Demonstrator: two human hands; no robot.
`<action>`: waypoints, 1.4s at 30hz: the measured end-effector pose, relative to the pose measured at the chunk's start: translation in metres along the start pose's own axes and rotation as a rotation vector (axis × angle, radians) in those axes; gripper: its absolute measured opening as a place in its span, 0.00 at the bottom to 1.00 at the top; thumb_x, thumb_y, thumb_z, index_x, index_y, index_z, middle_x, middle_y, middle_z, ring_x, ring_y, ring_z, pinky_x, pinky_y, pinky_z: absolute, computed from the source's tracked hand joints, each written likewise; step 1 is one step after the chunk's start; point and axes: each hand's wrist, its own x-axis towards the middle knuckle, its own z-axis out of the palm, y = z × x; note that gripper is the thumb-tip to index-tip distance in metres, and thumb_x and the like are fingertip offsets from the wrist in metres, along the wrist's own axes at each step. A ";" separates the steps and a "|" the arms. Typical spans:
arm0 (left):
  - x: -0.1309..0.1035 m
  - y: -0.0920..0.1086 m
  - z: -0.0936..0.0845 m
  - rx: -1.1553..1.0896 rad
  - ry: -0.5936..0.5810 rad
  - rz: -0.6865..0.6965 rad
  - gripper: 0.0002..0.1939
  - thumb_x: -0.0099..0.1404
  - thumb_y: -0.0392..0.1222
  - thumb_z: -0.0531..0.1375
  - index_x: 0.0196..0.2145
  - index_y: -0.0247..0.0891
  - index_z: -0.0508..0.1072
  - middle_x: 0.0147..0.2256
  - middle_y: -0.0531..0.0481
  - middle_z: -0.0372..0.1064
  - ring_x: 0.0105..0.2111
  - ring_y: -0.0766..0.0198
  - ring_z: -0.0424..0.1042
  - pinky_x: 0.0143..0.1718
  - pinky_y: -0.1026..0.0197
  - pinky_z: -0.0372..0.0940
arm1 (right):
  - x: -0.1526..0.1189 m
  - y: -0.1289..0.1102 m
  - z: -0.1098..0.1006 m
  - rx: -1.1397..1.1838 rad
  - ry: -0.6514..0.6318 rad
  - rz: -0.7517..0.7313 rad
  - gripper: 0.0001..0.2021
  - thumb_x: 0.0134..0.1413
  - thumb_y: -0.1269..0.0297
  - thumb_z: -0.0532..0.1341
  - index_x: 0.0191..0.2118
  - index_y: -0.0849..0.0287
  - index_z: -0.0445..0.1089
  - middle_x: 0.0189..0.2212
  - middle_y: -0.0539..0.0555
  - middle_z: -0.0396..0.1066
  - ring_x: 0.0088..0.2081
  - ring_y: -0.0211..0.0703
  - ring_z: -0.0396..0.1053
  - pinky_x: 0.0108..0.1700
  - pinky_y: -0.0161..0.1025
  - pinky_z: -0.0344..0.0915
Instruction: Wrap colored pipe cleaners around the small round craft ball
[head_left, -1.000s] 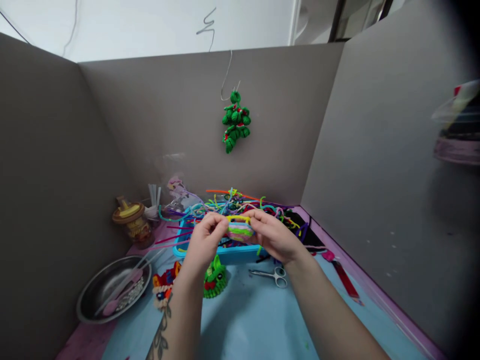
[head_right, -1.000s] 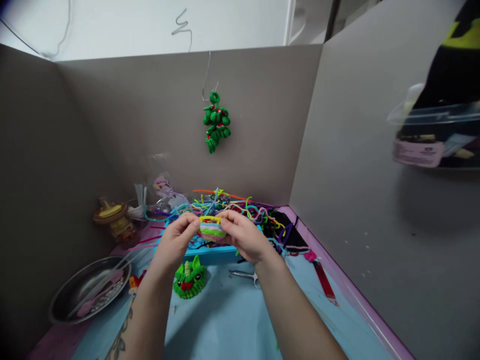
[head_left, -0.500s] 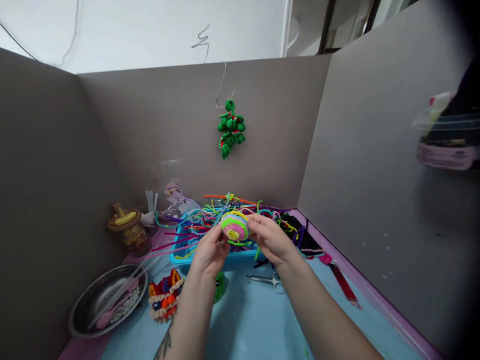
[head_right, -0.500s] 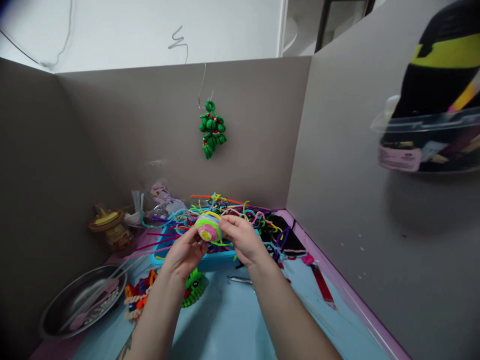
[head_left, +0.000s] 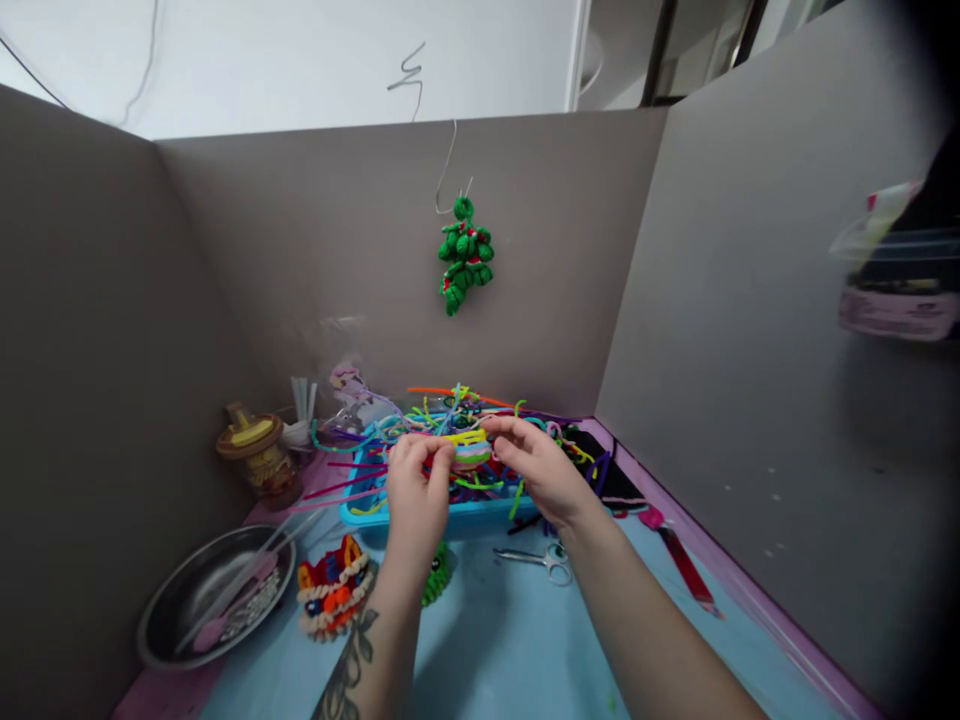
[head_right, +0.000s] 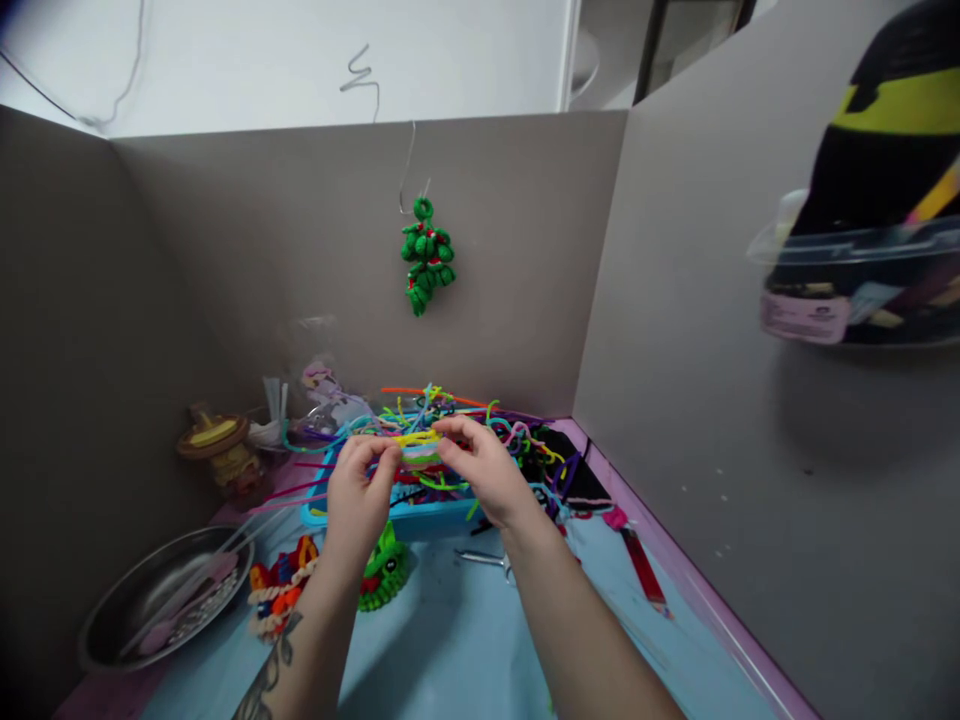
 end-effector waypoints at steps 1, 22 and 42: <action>0.000 0.002 -0.002 0.065 -0.011 0.073 0.07 0.60 0.39 0.57 0.26 0.38 0.72 0.29 0.50 0.66 0.36 0.60 0.64 0.41 0.58 0.58 | -0.001 -0.001 0.000 -0.019 -0.025 -0.011 0.18 0.43 0.52 0.67 0.40 0.56 0.71 0.43 0.55 0.70 0.45 0.46 0.66 0.47 0.41 0.62; -0.013 0.012 0.001 0.142 0.188 0.350 0.03 0.59 0.34 0.62 0.32 0.39 0.75 0.29 0.51 0.71 0.31 0.66 0.69 0.34 0.63 0.65 | -0.006 -0.005 0.006 -0.152 -0.018 -0.146 0.10 0.42 0.58 0.68 0.24 0.57 0.68 0.45 0.56 0.67 0.54 0.52 0.61 0.55 0.50 0.55; -0.015 0.016 0.011 -0.117 0.185 0.001 0.04 0.58 0.39 0.62 0.28 0.37 0.76 0.29 0.50 0.70 0.32 0.65 0.70 0.31 0.64 0.66 | -0.017 -0.015 0.017 -0.479 0.028 -0.340 0.03 0.48 0.68 0.63 0.28 0.56 0.69 0.45 0.56 0.65 0.50 0.48 0.64 0.53 0.46 0.58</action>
